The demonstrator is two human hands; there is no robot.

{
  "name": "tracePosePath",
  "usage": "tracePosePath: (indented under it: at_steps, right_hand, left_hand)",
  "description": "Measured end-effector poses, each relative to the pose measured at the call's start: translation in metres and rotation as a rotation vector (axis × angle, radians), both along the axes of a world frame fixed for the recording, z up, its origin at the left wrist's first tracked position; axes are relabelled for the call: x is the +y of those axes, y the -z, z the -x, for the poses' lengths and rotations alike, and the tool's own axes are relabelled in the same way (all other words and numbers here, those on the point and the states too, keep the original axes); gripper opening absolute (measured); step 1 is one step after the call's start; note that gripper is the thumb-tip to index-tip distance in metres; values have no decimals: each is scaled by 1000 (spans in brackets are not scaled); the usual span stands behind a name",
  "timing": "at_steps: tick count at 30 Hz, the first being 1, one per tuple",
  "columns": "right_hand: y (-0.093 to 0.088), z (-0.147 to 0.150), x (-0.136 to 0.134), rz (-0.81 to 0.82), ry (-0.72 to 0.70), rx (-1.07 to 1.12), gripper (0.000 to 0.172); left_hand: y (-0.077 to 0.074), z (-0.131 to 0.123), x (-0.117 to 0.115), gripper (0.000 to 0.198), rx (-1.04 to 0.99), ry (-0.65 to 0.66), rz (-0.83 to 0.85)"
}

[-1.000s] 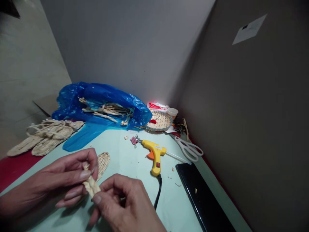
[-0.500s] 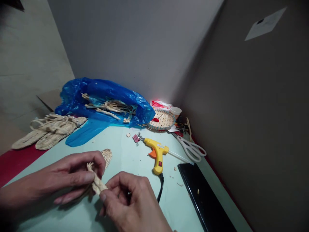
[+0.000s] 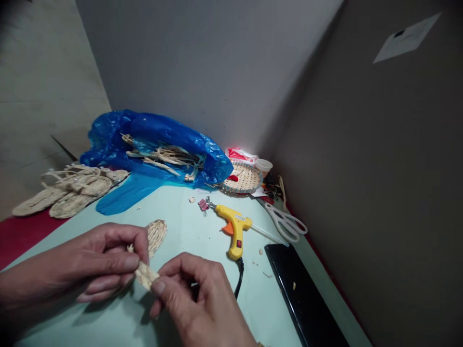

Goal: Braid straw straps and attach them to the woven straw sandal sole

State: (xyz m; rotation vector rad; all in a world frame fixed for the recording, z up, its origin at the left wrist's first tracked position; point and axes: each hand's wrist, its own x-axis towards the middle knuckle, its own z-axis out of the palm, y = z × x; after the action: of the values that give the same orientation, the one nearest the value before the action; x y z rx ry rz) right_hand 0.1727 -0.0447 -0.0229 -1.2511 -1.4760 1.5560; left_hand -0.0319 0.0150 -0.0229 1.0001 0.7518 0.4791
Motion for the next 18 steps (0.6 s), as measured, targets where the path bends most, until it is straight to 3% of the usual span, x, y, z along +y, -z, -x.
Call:
tracePosePath:
  at_steps: [9,18]
  right_hand:
    - [2,-1,1,17,-2,25,32]
    - [3,0,1,45,16,49,35]
  left_hand:
    - [7,6,8,16,211,127,-88]
    - [1,4,2,26,200,154,-122]
